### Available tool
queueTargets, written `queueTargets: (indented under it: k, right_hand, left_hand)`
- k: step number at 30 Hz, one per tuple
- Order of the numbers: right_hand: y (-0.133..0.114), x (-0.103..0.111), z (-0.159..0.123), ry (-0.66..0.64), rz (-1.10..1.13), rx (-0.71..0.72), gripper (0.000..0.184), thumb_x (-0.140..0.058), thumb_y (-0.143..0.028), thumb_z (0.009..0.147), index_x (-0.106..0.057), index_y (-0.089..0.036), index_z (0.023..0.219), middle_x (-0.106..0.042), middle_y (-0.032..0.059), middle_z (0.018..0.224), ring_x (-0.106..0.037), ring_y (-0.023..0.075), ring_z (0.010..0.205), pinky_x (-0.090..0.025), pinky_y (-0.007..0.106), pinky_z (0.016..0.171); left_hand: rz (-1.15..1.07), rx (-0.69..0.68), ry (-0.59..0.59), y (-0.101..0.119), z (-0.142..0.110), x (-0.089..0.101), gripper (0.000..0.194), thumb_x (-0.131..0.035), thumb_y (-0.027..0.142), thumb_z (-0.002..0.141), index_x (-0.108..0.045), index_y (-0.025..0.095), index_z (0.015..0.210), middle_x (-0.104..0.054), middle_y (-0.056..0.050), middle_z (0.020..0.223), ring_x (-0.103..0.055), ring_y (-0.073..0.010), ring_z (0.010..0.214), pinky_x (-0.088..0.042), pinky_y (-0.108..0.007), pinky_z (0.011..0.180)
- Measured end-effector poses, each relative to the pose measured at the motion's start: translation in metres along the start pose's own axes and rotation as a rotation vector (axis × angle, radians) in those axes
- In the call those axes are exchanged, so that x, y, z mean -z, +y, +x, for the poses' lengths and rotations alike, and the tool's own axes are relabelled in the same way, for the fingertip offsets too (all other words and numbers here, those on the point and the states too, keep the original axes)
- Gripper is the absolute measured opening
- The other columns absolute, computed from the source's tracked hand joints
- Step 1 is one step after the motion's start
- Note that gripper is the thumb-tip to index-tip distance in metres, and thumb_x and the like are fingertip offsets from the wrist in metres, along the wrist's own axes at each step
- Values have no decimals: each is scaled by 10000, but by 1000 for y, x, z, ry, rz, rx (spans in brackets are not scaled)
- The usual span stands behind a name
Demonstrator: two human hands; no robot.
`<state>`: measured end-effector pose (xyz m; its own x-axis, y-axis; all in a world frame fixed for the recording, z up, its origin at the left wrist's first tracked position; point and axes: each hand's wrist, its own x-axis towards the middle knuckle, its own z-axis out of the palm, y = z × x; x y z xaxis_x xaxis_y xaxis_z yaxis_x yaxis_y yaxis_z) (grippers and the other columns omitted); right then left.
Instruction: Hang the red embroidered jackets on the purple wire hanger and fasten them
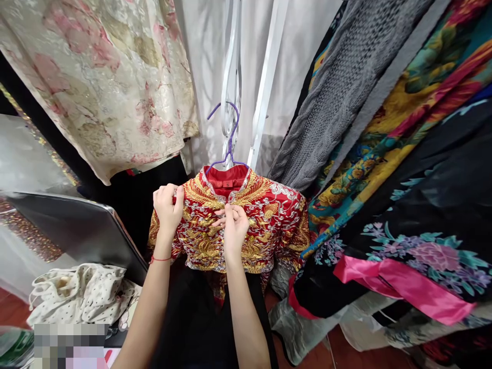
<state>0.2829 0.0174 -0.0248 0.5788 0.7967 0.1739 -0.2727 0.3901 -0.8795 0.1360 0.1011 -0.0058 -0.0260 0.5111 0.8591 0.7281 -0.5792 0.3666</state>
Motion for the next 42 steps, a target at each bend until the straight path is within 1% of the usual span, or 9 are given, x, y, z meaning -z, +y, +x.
queueTargets:
  k: [9,13,16,21,26,31,34,37,42]
  right_hand:
    - [22,15,-28,42,-238,191,288,-519,-494,931,-471,-216,872,-581,-68,598,-521,70,397,-413,185,410]
    - [25,19,-26,-28,-238,149,264,-489,-483,944,-450,-230,882,-516,-95,566,-472,64,371,-370,183,391]
    - [24,20,-24,-82,-293,119,245,-485,-472,935,-447,-237,873,-484,-98,536,-462,79,379,-356,197,396]
    - [23,20,-29,-121,-337,110,185,-468,-420,924,-450,-244,873,-473,-89,537,-452,100,400,-353,224,429]
    - [28,20,-35,-96,-408,138,176,-435,-412,942,-448,-248,879,-439,-90,522,-417,107,425,-308,225,458]
    - [60,35,-49,-48,-490,70,199,-468,-435,904,-463,-247,837,-486,-76,503,-431,118,421,-300,233,460]
    - [89,52,-63,-26,-462,-78,232,-534,-472,841,-477,-251,799,-516,-71,485,-445,121,401,-299,229,425]
    - [110,66,-72,-44,-351,-228,280,-609,-501,775,-496,-246,793,-516,-80,468,-415,103,352,-262,219,373]
    - [124,81,-66,-116,-202,-414,406,-666,-597,669,-505,-230,733,-389,-125,413,-287,55,271,-192,208,310]
  left_hand:
    - [-23,-45,-68,9,-13,22,201,-448,331,988,-605,206,1000,-692,-81,1006,-588,-228,1020,-365,-395,973]
    - [-37,-90,-76,22,-17,33,374,-569,393,936,-548,191,1249,-631,-125,1265,-536,-261,1232,-344,-422,1068]
    - [-18,-147,-25,39,-25,31,389,-652,421,884,-598,200,1200,-658,-122,1172,-593,-257,1130,-409,-399,985]
    - [30,-385,-442,60,-35,16,173,-556,293,963,-701,251,1048,-718,-31,854,-641,-183,827,-424,-324,759]
    - [51,-402,-419,59,-28,16,188,-563,319,962,-726,254,897,-716,-17,785,-622,-184,796,-410,-324,706]
    - [-101,-271,-345,57,-37,21,185,-547,345,971,-701,245,950,-713,-23,858,-621,-162,784,-454,-302,709]
    - [-267,-115,-123,55,-69,10,167,-561,316,962,-616,241,1100,-656,-34,937,-595,-115,690,-489,-269,678]
    - [-334,72,102,53,-113,-8,330,-674,350,876,-506,230,1134,-578,-12,903,-521,-85,578,-464,-243,565]
    - [-230,428,-81,48,-172,-28,430,-759,440,769,-487,213,1013,-507,13,823,-518,-118,612,-475,-269,596]
